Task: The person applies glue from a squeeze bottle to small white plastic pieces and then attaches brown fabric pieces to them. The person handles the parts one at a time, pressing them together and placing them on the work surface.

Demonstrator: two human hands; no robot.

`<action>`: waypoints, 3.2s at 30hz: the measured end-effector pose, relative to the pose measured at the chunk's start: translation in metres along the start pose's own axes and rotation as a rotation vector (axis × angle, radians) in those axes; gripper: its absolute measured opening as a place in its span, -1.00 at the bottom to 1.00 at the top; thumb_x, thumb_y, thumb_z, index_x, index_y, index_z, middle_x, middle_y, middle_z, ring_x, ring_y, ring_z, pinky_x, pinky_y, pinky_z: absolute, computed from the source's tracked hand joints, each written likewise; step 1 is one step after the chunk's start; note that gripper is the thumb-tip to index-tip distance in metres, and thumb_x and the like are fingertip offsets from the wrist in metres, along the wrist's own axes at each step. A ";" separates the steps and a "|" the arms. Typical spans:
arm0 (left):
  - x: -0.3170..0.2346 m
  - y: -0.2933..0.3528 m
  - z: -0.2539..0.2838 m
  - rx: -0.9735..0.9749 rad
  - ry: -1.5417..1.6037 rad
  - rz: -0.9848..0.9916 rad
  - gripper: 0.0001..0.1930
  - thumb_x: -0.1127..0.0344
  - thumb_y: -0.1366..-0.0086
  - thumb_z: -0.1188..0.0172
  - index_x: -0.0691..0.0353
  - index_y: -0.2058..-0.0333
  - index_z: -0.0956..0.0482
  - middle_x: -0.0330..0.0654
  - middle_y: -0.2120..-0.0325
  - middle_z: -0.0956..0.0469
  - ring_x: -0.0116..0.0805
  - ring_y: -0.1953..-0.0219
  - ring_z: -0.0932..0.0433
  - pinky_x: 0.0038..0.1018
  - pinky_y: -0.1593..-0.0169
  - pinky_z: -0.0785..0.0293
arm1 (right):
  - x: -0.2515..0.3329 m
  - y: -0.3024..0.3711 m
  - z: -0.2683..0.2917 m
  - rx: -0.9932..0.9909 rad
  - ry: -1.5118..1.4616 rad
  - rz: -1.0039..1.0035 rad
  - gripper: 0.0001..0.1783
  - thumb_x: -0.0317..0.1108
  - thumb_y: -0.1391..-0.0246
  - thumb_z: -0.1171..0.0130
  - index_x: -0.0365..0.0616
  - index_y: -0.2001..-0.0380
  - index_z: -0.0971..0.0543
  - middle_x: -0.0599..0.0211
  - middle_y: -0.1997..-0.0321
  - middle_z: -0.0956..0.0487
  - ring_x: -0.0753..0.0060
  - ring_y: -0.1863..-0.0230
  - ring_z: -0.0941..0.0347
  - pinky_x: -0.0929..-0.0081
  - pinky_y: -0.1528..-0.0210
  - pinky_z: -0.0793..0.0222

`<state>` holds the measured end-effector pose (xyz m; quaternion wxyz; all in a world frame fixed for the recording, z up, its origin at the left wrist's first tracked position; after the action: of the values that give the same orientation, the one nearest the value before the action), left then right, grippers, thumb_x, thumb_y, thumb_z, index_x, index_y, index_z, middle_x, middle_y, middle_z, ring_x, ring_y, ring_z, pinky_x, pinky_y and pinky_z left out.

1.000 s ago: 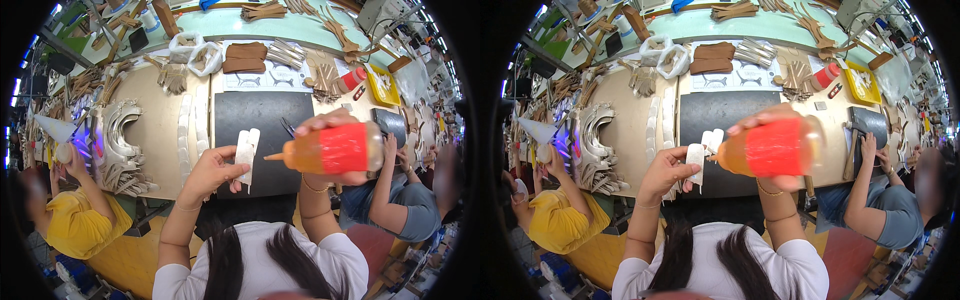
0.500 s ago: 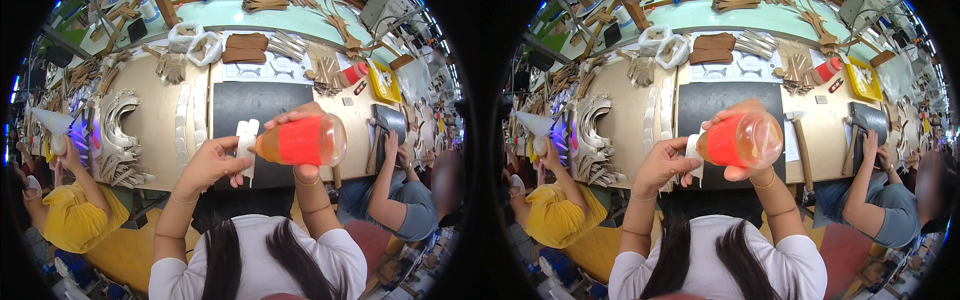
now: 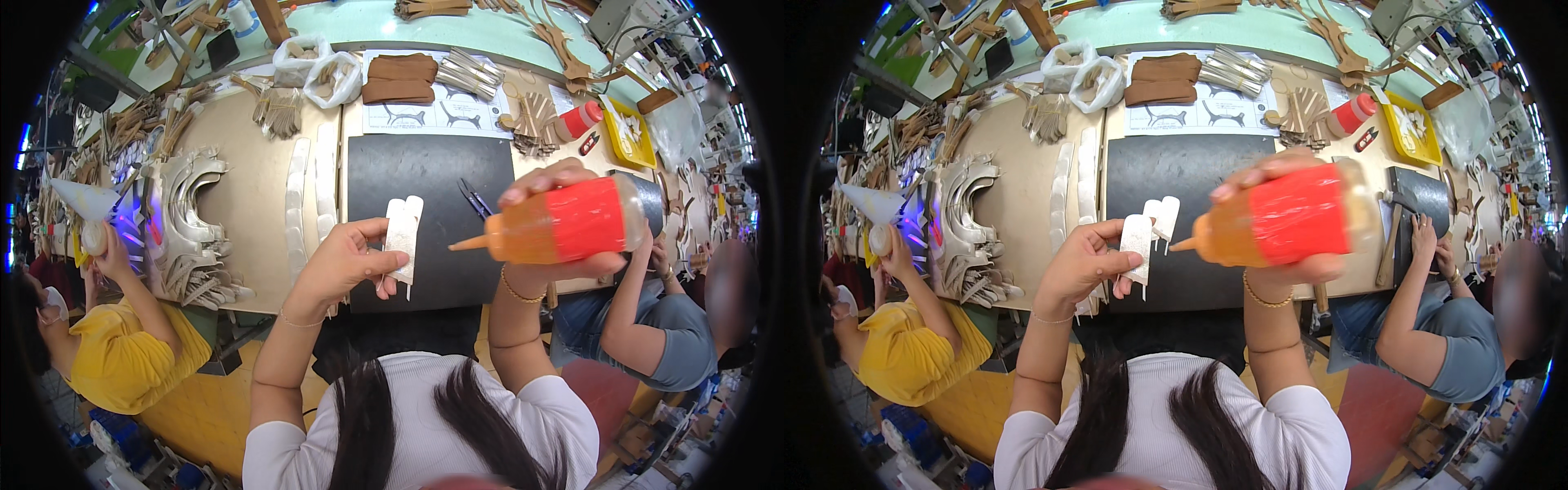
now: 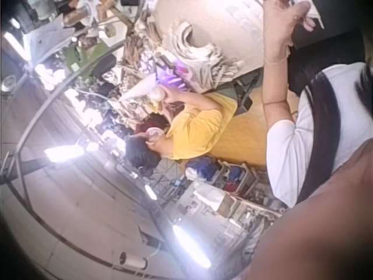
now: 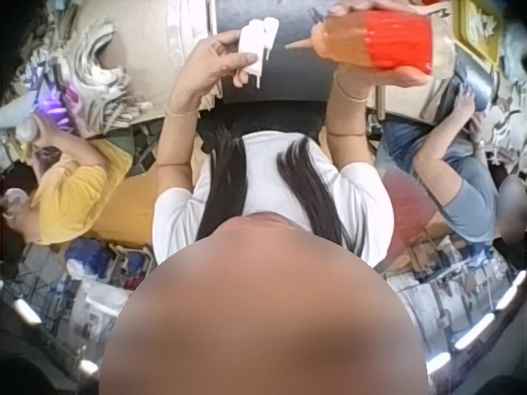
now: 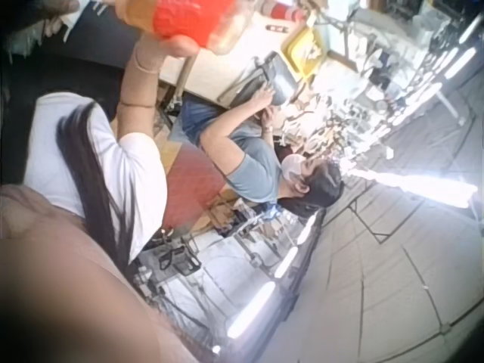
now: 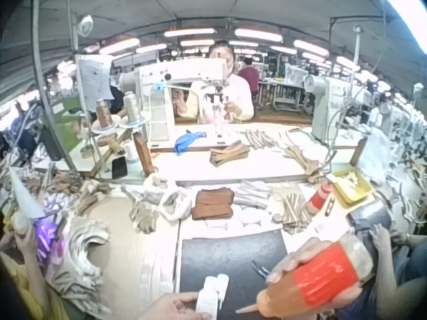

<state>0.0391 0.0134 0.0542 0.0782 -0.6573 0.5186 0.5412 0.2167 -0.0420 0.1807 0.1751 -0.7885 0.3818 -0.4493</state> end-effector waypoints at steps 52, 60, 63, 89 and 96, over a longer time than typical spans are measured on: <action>-0.007 -0.005 -0.027 -0.044 -0.003 -0.099 -0.60 0.53 -0.09 -0.23 0.43 0.06 -0.41 -0.17 0.36 -0.50 -0.49 0.53 -0.55 -0.67 0.53 -0.52 | -0.004 0.016 0.008 -0.108 0.527 -0.118 0.11 0.54 0.47 -0.14 -0.34 0.13 -0.33 0.16 0.27 -0.46 0.09 0.25 -0.53 0.21 0.24 -0.54; -0.007 -0.001 -0.033 0.013 0.022 -0.091 -0.60 0.53 -0.09 -0.23 0.44 0.06 -0.41 -0.16 0.35 -0.50 -0.49 0.48 -0.57 -0.66 0.52 -0.53 | -0.007 0.018 0.004 -0.066 0.491 -0.151 0.11 0.49 0.50 -0.21 -0.35 0.13 -0.33 0.14 0.24 -0.46 0.05 0.22 -0.52 0.17 0.19 -0.52; -0.006 -0.001 -0.033 0.021 0.019 -0.099 -0.60 0.53 -0.09 -0.22 0.44 0.06 -0.41 -0.15 0.34 -0.52 -0.49 0.48 -0.56 -0.67 0.52 -0.52 | -0.007 0.019 0.001 -0.059 0.528 -0.158 0.09 0.48 0.45 -0.20 -0.37 0.13 -0.33 0.13 0.24 -0.45 0.07 0.24 -0.52 0.17 0.20 -0.51; -0.006 0.003 -0.029 0.008 -0.015 -0.072 -0.60 0.47 -0.10 -0.24 0.47 0.07 -0.43 -0.13 0.36 -0.57 -0.51 0.47 -0.57 -0.65 0.47 -0.53 | -0.008 0.023 -0.021 0.078 0.527 -0.089 0.08 0.48 0.44 -0.22 -0.40 0.17 -0.34 0.15 0.27 -0.42 0.10 0.32 -0.53 0.25 0.27 -0.52; -0.007 -0.001 -0.025 0.016 0.038 -0.100 -0.60 0.49 -0.11 -0.22 0.48 0.06 -0.42 -0.14 0.36 -0.58 -0.52 0.48 -0.57 -0.66 0.47 -0.53 | 0.001 0.022 -0.020 0.027 0.421 -0.127 0.10 0.47 0.60 -0.33 -0.33 0.17 -0.41 0.25 0.29 -0.44 0.22 0.25 -0.54 0.41 0.23 -0.48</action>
<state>0.0561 0.0008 0.0693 0.1006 -0.6917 0.4910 0.5199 0.1905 -0.0554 0.1779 0.0733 -0.6973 0.3536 -0.6192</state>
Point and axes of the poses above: each hand's wrist, its own y-axis away from the middle knuckle, its own z-axis out of the back of the hand, x = y × z, the point moved 10 cm from there along -y, towards the middle knuckle
